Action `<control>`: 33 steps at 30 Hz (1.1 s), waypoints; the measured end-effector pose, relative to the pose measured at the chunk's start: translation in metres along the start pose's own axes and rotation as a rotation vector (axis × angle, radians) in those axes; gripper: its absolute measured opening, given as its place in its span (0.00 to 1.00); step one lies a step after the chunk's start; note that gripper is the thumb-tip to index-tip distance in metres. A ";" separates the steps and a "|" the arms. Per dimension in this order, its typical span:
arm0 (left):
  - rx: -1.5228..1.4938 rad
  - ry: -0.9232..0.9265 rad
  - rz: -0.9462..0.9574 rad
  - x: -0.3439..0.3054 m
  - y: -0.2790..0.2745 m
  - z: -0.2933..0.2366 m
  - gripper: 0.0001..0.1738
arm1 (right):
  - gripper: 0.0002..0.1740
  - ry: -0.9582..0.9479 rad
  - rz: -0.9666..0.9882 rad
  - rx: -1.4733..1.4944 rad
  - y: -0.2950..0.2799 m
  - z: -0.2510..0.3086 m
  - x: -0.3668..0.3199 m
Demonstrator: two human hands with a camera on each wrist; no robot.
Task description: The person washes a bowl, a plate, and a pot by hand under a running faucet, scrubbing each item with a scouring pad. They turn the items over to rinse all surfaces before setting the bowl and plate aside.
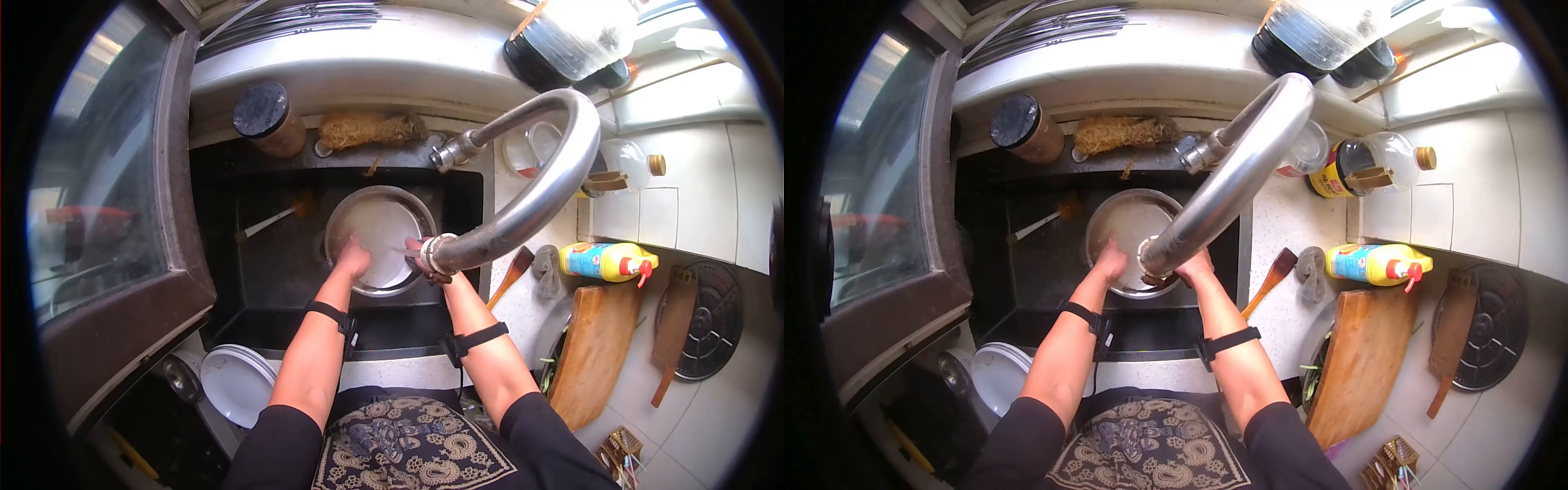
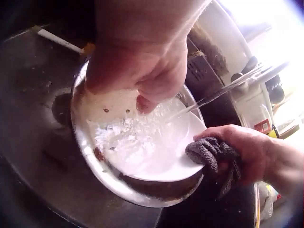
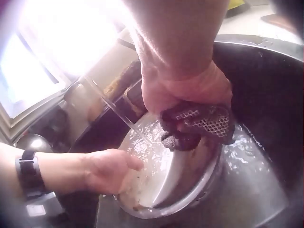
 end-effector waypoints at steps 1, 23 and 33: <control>-0.018 0.006 0.014 -0.003 -0.002 -0.002 0.41 | 0.27 -0.178 -0.046 -0.034 0.014 -0.045 0.060; -1.283 0.483 0.513 -0.109 0.022 -0.026 0.30 | 0.15 -0.331 -0.134 0.552 -0.018 -0.038 -0.095; -1.163 0.455 0.043 -0.148 0.000 -0.014 0.30 | 0.16 -0.644 -0.735 -0.106 -0.001 0.030 -0.163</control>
Point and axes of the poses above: each hand's wrist, its own x-axis towards the middle knuckle, its own y-axis out of the palm, z = x × y, the point moved 7 cm from there along x, towards the middle knuckle, and after that the axes turned 14 degrees about z, right-handed, at the moved point
